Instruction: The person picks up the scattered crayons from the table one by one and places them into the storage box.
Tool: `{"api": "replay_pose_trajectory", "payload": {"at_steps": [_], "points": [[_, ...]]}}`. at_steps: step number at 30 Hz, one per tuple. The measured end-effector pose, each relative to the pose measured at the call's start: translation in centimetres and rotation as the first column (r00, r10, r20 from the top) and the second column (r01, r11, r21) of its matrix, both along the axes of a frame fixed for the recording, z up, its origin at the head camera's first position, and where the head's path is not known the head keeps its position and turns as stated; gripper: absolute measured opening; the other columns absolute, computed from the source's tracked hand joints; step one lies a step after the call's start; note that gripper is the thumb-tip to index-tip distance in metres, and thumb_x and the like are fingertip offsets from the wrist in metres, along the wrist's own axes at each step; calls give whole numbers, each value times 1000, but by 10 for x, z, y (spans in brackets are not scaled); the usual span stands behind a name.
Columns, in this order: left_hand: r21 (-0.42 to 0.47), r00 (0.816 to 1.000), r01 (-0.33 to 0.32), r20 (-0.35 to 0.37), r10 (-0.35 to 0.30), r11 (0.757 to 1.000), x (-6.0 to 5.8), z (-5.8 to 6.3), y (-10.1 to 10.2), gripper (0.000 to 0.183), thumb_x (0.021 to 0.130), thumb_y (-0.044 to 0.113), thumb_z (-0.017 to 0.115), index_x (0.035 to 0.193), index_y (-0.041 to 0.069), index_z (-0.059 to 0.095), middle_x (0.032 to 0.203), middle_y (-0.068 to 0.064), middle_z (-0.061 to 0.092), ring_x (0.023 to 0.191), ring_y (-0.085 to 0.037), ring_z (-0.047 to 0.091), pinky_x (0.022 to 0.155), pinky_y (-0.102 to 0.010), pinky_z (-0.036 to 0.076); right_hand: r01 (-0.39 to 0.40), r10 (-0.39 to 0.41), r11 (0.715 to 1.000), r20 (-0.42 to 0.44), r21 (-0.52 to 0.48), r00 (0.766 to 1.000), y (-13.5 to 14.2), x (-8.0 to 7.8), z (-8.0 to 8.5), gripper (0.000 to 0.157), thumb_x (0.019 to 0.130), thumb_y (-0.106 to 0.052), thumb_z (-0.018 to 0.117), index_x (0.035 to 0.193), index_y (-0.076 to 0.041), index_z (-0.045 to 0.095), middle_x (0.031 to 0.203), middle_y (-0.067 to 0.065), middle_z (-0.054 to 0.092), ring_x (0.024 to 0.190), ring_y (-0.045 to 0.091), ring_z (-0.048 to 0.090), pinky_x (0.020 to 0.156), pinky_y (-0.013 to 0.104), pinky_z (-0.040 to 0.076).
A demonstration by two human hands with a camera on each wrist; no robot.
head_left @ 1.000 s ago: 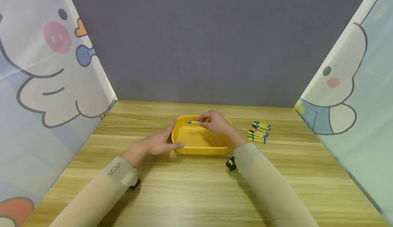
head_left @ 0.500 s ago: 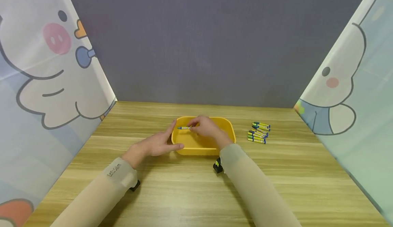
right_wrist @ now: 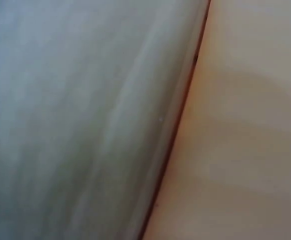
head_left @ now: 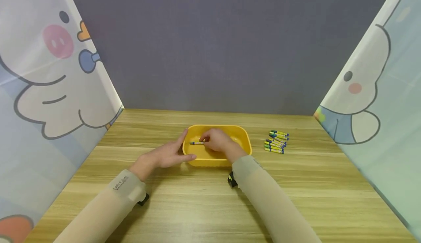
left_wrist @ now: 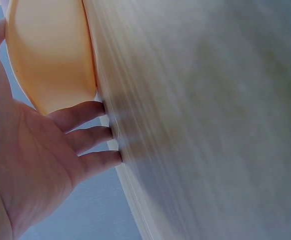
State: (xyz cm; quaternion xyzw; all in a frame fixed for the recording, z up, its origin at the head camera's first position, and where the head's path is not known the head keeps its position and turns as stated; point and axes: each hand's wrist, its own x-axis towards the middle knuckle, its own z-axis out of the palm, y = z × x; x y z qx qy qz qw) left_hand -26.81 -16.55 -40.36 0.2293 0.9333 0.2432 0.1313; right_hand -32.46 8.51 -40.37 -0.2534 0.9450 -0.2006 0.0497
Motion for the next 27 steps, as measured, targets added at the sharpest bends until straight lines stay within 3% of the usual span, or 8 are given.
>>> {"api": "replay_pose_trajectory", "payload": {"at_steps": [7, 13, 25, 27], "points": [[2, 1000, 4, -8, -4, 1000, 0, 0, -1, 120, 101, 79, 57, 177, 16, -10, 163, -32, 51, 144, -43, 60, 122, -60, 46, 11, -8, 999, -67, 50, 998, 0, 1, 0, 25, 105, -9, 72, 126, -14, 84, 126, 5, 82, 119, 24, 74, 110, 42, 58], [5, 1000, 6, 4, -6, 1000, 0, 0, -1, 120, 100, 79, 57, 177, 18, -11, 165, -32, 49, 146, -43, 58, 123, -60, 45, 17, -14, 998, -53, 53, 998, 0, 1, 1, 25, 106, -10, 71, 128, -14, 83, 128, 6, 81, 122, 25, 73, 110, 42, 58], [4, 1000, -4, 0, 4, 1000, 0, 0, -1, 120, 99, 81, 57, 178, 20, -11, 165, -30, 50, 144, -41, 60, 122, -59, 46, 28, -29, 1000, -54, -13, 998, -1, 3, 7, 30, 105, -12, 74, 134, -11, 80, 128, 10, 78, 121, 27, 71, 111, 43, 57], [6, 1000, -6, 4, 6, 1000, 1, 0, -1, 120, 99, 81, 57, 178, 20, -11, 165, -30, 50, 143, -41, 60, 122, -60, 46, 36, -38, 998, -29, -53, 999, 0, 4, 10, 31, 106, -13, 73, 136, -11, 79, 126, 11, 75, 107, 24, 74, 103, 39, 60]]}}
